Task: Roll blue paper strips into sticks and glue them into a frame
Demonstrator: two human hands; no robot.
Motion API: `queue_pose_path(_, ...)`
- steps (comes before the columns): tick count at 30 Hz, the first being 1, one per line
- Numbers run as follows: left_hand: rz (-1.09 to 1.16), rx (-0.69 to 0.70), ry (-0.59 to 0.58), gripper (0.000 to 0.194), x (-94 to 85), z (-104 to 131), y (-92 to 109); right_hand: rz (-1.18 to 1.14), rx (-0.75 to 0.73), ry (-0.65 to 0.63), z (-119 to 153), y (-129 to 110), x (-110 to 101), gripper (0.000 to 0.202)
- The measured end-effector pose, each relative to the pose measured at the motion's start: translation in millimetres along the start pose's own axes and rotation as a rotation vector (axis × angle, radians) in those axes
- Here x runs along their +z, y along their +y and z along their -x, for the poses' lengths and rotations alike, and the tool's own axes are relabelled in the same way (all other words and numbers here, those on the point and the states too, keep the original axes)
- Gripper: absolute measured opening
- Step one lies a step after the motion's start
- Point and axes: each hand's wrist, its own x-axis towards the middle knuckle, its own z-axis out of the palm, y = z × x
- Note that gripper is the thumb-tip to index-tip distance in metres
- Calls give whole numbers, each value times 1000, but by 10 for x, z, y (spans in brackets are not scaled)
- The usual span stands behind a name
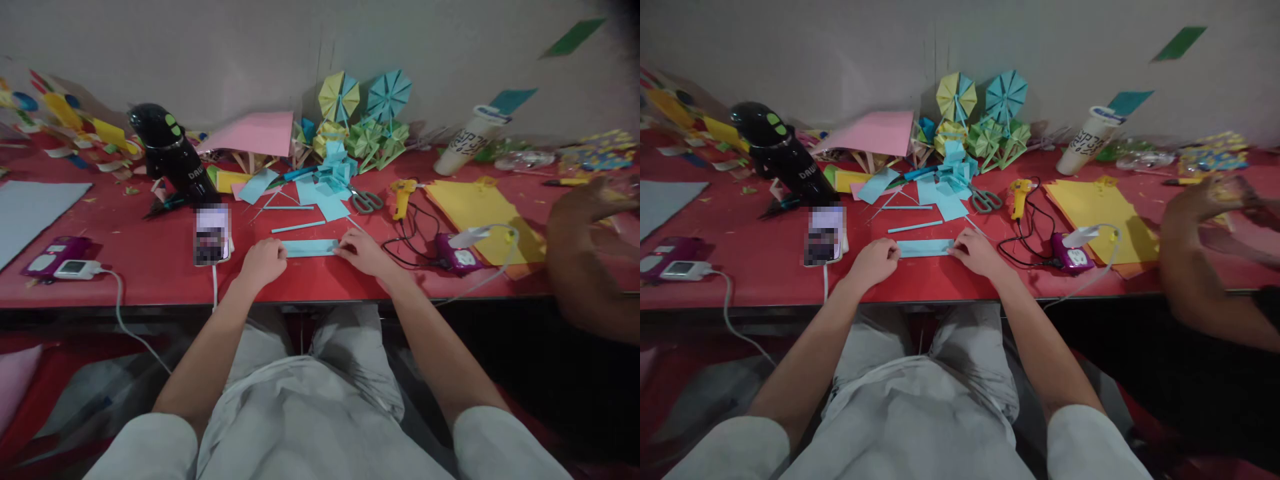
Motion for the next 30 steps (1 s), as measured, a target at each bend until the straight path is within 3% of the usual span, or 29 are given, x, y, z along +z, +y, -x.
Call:
queue_pose_path(13,-1,-60,-40,14,-25,-5,-14,-51,19,-15,5,17,-19,23)
queue_pose_path(30,-98,-133,-149,21,-164,-28,143,63,78,-139,-99,-2,-82,27)
